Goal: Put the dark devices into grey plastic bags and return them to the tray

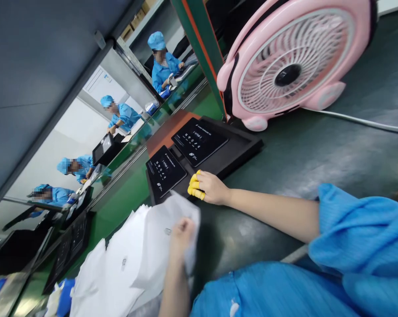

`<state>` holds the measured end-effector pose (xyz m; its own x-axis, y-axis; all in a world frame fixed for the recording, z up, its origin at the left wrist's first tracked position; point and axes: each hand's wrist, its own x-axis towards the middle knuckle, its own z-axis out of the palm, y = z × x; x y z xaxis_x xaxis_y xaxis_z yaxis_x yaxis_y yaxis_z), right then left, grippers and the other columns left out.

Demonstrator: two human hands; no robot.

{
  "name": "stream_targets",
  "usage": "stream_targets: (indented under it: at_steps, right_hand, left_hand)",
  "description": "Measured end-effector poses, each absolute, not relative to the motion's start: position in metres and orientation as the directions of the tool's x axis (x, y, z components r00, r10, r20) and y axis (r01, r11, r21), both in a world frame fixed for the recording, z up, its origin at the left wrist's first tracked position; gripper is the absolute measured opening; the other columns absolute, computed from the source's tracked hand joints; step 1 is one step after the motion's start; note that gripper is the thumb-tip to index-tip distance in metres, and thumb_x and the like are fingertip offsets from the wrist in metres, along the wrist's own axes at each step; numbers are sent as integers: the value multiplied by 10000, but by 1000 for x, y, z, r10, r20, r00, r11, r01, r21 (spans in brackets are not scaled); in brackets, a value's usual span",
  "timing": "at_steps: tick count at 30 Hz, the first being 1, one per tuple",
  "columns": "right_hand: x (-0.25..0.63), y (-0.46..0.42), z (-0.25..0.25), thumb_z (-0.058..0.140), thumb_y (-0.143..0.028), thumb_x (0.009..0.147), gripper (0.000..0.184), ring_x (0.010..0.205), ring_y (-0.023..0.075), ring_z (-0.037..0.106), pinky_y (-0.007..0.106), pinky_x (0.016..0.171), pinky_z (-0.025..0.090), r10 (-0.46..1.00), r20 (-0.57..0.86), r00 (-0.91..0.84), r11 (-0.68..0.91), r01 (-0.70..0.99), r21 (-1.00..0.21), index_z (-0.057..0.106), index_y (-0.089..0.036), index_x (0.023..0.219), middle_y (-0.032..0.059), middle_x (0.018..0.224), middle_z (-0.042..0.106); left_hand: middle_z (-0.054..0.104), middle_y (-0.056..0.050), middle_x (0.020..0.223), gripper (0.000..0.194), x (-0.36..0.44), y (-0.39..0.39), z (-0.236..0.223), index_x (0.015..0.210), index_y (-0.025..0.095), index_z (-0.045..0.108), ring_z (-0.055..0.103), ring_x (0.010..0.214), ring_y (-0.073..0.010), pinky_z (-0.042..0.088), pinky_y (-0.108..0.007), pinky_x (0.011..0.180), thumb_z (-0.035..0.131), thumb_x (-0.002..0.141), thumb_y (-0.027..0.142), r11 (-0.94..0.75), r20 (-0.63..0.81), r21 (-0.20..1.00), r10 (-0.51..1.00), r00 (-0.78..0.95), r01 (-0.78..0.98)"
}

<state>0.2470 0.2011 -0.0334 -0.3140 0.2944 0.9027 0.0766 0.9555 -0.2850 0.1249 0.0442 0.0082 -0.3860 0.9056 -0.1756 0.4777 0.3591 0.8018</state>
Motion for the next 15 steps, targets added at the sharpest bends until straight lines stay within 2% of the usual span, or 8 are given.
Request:
stream_targets:
  at_steps: [3,6,11,15]
  right_hand:
    - [263,224,-28,409,-314,899,278,719,137,516,305,711,422,385,895,-223,921,150,-359,642,-195,805,44,774,616]
    - [278,254,-13,372,-377,901,338,753,153,522,317,736,437,448,835,-319,891,236,-388,651,-199,830,57,808,615]
    - [271,317,39,444,-400,849,313,937,206,511,342,861,426,498,543,-676,864,444,-238,650,-179,929,81,981,601]
    - [232,373,70,480,-378,824,374,1087,247,454,355,919,398,594,283,-753,799,594,-97,577,-189,1131,93,1162,537]
  left_hand:
    - [600,-38,839,269,164,52,-5,869,147,575,544,719,-118,468,-288,685,507,840,406,314,-203,784,945,-257,536]
    - [609,-72,906,189,179,58,-10,888,163,574,546,790,-153,450,-325,761,495,836,327,277,-190,774,959,-208,569]
    - [562,-130,1027,222,182,71,-19,937,134,564,507,976,-258,391,-410,892,509,762,259,210,-221,550,970,-102,808]
    - [546,-109,1067,316,186,73,-27,1000,130,577,475,1037,-267,370,-417,943,536,730,289,213,-270,548,960,-70,809]
